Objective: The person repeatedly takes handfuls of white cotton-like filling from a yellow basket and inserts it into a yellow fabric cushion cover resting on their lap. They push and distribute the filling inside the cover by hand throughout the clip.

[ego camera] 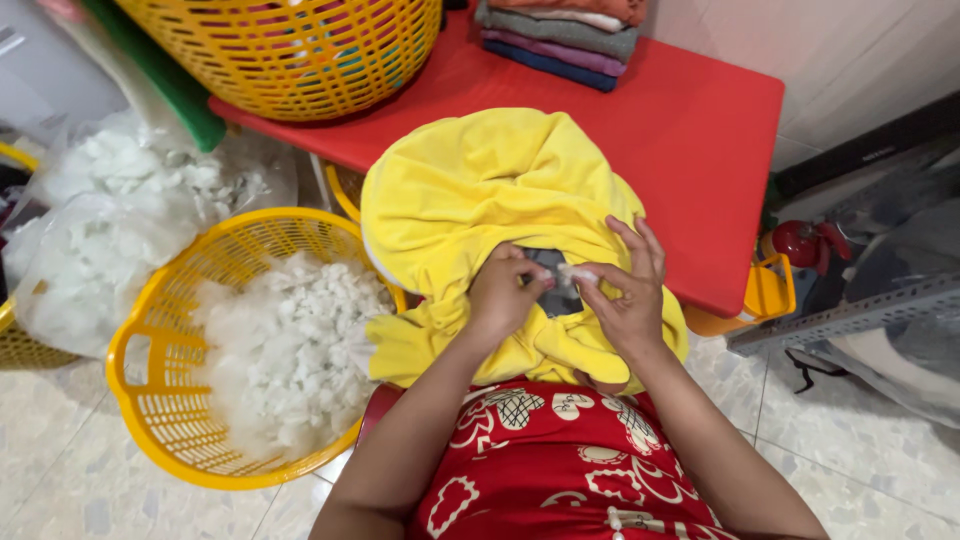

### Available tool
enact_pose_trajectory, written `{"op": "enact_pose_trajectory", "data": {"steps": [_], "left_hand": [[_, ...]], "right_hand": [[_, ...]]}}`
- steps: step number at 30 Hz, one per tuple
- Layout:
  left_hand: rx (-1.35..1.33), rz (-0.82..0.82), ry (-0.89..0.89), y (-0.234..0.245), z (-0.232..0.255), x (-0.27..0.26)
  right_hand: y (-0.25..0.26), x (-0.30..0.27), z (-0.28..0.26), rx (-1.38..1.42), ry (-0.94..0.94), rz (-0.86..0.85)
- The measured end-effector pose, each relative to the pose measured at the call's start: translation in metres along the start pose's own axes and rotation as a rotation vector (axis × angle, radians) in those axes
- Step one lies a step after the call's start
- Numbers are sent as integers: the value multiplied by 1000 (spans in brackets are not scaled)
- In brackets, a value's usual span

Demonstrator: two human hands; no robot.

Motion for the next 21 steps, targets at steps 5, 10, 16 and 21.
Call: {"op": "enact_pose_trajectory", "data": {"steps": [5,10,16,21], "left_hand": [[-671,-117,208,5,-24,-10],[-889,-233,392,-8,-12,-13],[-750,-80,364,-4,-28,-17],[-404,-74,361,8,-45,-21]], "right_hand": [[15,-10,5,98,-31,94],[-10,5,-18,-199,73,-72],[-15,4,-31,-189,166,-265],[-29,14,-32,-448,202,-446]]}}
Point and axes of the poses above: each hand's wrist, its own x-axis towards the middle knuckle, its own y-axis out of the back of the hand, z = x × y, the point moved 7 cm from there along x, towards the middle knuckle, and after that the axes turned 1 degree about y, right-handed, at the moved point
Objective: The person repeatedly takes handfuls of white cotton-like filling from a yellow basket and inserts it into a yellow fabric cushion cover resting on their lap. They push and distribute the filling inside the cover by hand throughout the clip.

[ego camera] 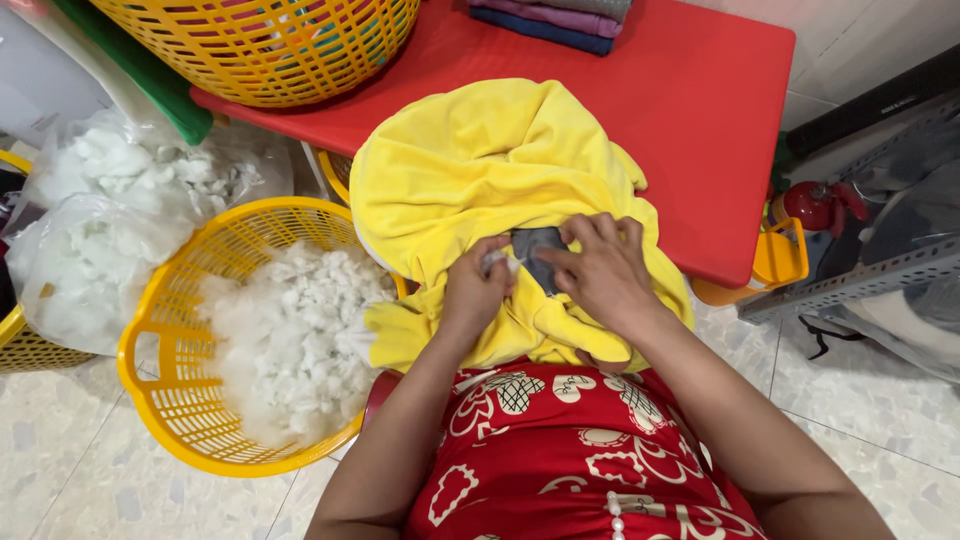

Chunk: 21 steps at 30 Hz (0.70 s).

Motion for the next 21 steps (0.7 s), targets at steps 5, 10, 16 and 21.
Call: {"op": "enact_pose_trajectory", "data": {"steps": [5,10,16,21], "left_hand": [[23,-43,48,-10,-29,10],[-72,-76,-27,-16,-46,25],[-195,-83,-46,-8,-34,10],[-347,-93,-63,-3,-13,-8]], "right_hand": [[-32,32,-5,-160,-7,-356],[-39,42,-12,-219,-22,-403],[-11,11,7,188,-63,-87],[-13,-15,46,456,-156,-27]]}}
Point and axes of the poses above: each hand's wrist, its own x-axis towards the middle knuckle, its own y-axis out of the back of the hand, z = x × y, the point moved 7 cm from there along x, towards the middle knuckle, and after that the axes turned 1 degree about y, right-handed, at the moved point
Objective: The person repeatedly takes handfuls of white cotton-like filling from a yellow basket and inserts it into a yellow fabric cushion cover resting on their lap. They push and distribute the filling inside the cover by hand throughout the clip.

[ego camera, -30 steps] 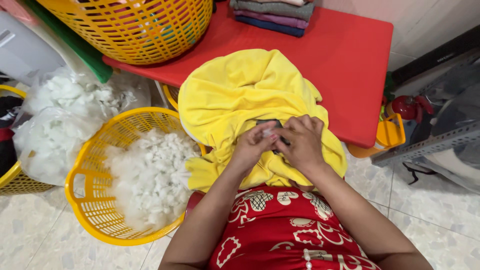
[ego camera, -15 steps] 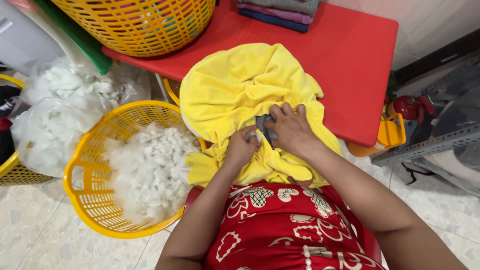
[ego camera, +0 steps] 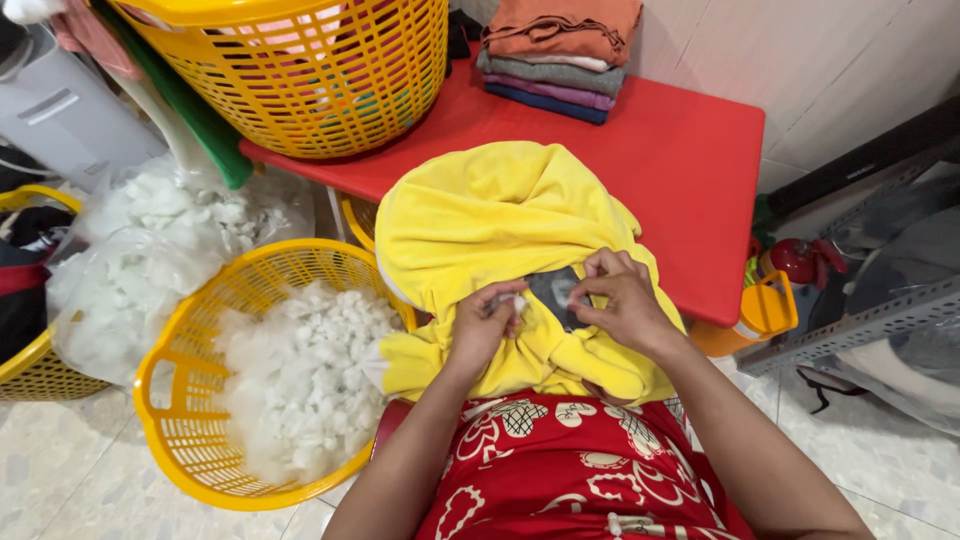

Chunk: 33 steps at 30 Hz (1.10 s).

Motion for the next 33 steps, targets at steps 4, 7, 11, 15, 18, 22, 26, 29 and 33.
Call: {"op": "enact_pose_trajectory", "data": {"steps": [4,7,11,15,18,22,26,29,33], "left_hand": [[-26,-45,41,-12,5,-5],[-127,-108,55,-22,12,-5],[-335,-216,177,-41,9,-5],[-233,-196,16,-39,9,0],[-12,-22,38,-12,-4,4],[-13,16,111,-3,-31,8],[-22,25,76,-6,-42,16],[-26,5,45,-6,-41,16],[-1,-16,69,-3,-42,8]], "right_hand": [[3,-3,26,460,-30,38],[8,-2,31,627,-74,58],[9,-5,-7,184,71,129],[3,-2,-45,-35,152,68],[11,6,-49,-300,125,9],[-20,22,-33,-473,4,-287],[-54,38,-33,-626,49,-336],[-51,32,-29,-578,54,-246],[-29,10,-23,-295,61,-44]]}}
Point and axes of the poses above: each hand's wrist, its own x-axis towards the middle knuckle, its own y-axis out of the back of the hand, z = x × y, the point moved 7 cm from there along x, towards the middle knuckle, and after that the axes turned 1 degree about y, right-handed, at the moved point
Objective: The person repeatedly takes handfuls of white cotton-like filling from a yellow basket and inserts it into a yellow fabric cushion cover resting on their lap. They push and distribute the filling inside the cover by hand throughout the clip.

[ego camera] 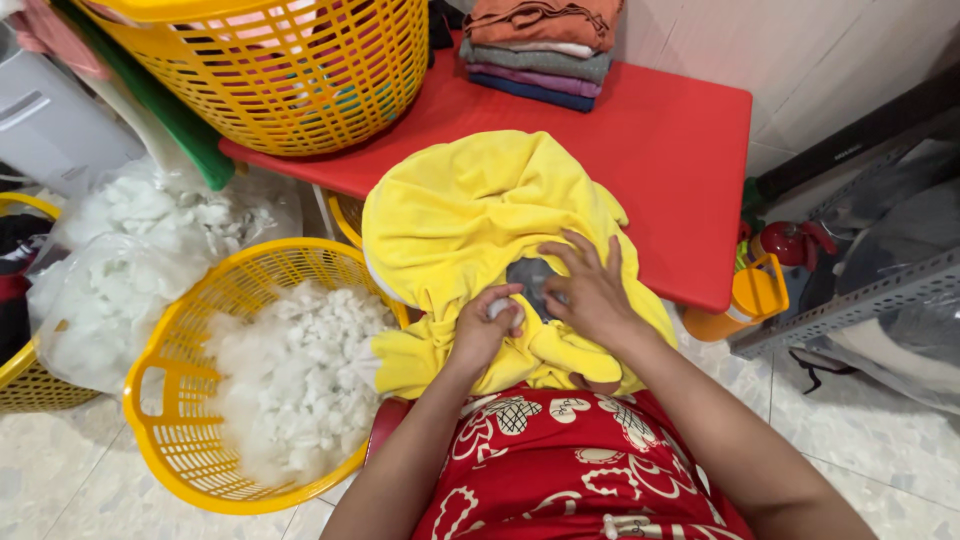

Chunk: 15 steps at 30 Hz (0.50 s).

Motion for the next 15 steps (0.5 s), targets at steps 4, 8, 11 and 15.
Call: {"op": "enact_pose_trajectory", "data": {"steps": [4,8,11,15], "left_hand": [[-3,-34,-2,-3,10,-7],[65,-25,1,-8,21,-12],[97,-22,-73,-10,30,-17],[76,-12,-113,-13,32,-20]], "right_hand": [[10,-18,9,172,56,110],[10,-23,19,209,24,122],[7,-17,14,85,56,126],[4,-14,10,-66,6,104]]}}
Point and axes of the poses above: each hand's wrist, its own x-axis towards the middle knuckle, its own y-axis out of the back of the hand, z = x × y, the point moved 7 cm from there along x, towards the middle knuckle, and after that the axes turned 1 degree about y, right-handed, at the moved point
